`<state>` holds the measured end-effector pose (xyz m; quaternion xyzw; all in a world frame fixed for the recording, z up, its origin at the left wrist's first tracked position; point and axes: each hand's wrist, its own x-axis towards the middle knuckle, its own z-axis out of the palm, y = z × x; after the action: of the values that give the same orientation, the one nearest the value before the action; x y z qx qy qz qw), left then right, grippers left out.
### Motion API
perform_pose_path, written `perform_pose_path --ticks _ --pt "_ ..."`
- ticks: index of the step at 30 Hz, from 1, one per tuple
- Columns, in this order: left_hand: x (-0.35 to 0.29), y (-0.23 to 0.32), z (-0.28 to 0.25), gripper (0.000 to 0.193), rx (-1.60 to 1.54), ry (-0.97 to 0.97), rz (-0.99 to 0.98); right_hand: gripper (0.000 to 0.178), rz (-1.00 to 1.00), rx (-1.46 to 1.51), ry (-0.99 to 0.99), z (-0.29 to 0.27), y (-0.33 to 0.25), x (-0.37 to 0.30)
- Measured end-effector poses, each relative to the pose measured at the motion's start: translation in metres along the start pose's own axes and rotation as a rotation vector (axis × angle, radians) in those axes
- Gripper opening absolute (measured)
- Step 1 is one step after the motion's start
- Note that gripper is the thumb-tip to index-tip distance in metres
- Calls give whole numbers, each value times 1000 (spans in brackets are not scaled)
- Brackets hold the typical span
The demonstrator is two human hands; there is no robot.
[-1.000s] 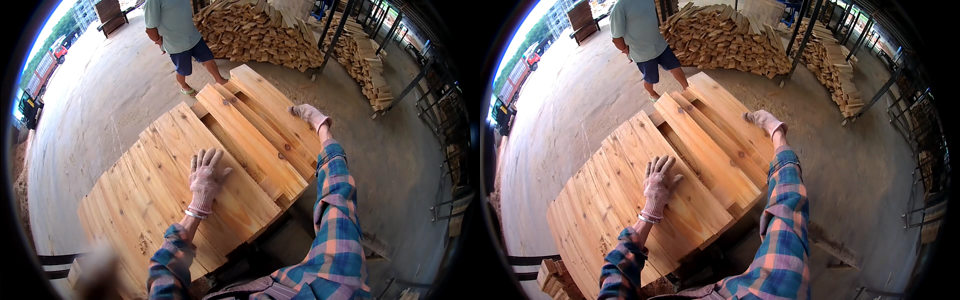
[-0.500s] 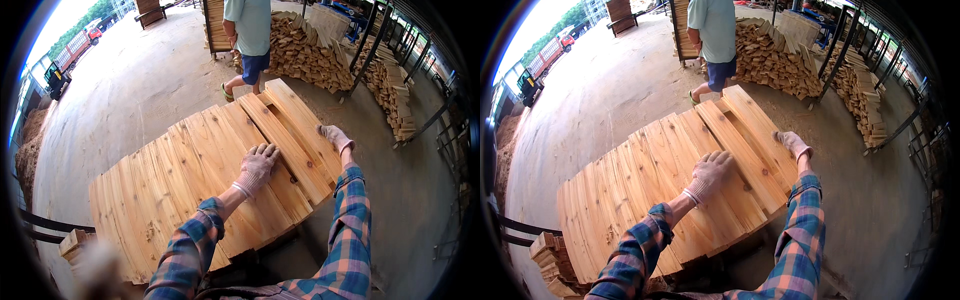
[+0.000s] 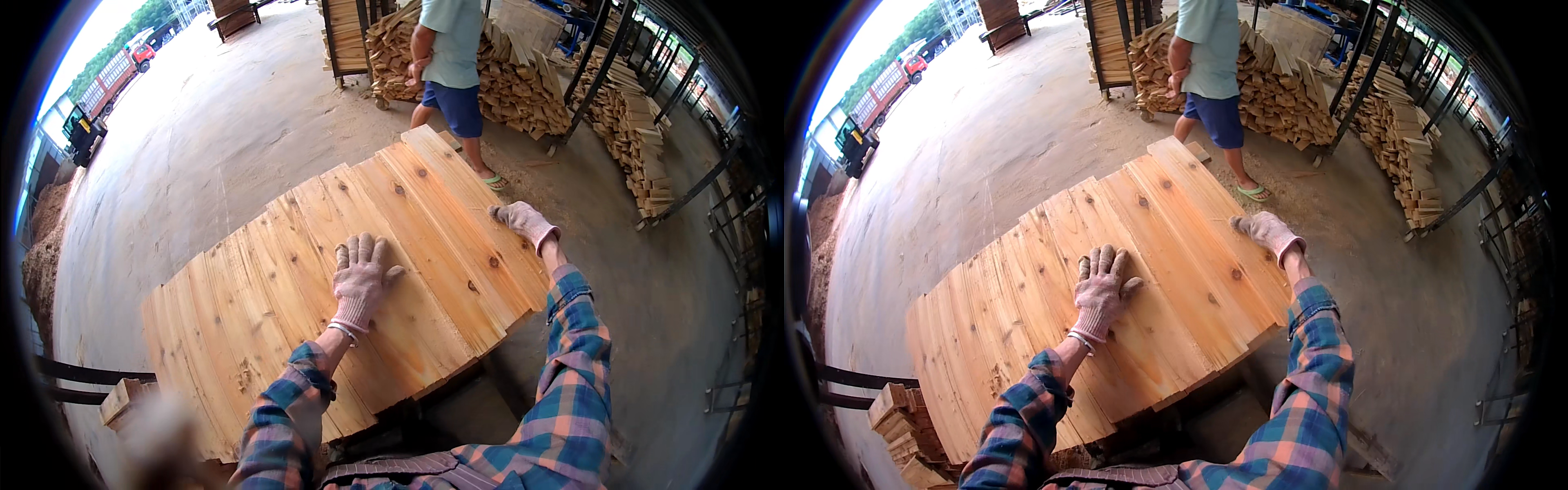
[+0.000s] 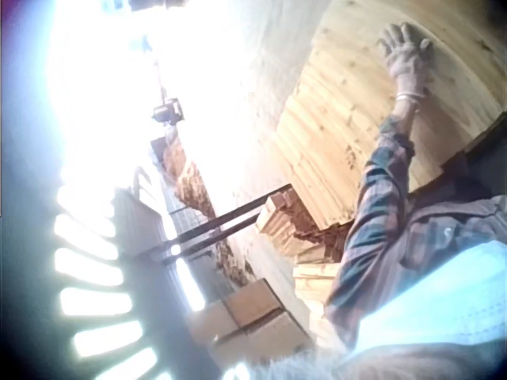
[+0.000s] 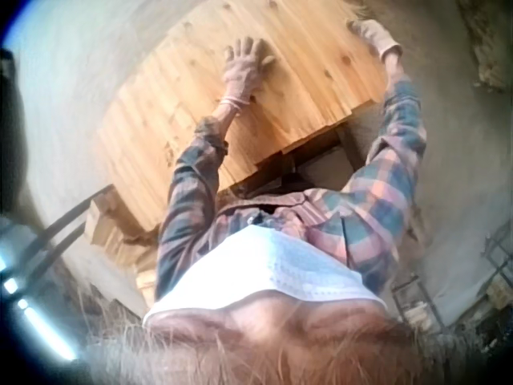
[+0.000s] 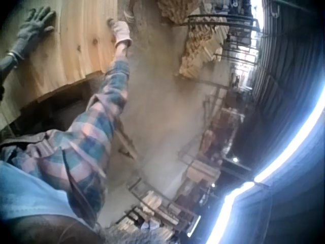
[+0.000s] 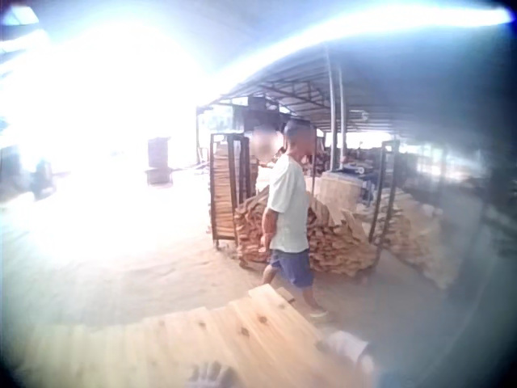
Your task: The person repeatedly picks up bundles of wooden planks from a large pile and places them onto a wooden pallet. They arrange the planks in layers, alternating the orientation of the boards to create a stable stack.
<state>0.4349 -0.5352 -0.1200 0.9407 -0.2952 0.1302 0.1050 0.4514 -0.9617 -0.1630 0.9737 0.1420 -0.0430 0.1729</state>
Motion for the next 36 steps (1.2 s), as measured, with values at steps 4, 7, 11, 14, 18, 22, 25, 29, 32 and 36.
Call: perform_pose_path --ticks 4,7,11,14,18,22,25,29,32,36 --pt "-12 -19 -8 60 28 40 -65 96 556 506 -288 -172 -99 37" --pt "-10 -14 -16 57 -13 42 -42 106 650 505 -341 -179 -109 44" --pt "-12 -16 -18 58 -25 42 -54 105 666 577 -229 -178 -106 41" --pt "-9 -10 -14 58 -55 82 -36 101 567 963 107 -142 -65 21" --pt "-18 -21 -8 56 -41 57 -74 73 522 1688 368 -147 -67 -43" --pt "-7 -4 5 57 -132 40 44 13 600 1191 640 -71 -89 -193" --pt "-33 -55 -22 52 -525 6 18 7 873 1519 612 -66 -163 -240" --pt "-100 -92 -65 54 -623 46 -139 22 1012 1816 911 -32 -262 -271" --pt "-176 -160 -96 55 -364 120 -263 20 1102 1764 928 -42 -317 -231" --pt "-267 -202 -166 56 -211 124 -585 27 883 2028 1052 -28 -322 -202"
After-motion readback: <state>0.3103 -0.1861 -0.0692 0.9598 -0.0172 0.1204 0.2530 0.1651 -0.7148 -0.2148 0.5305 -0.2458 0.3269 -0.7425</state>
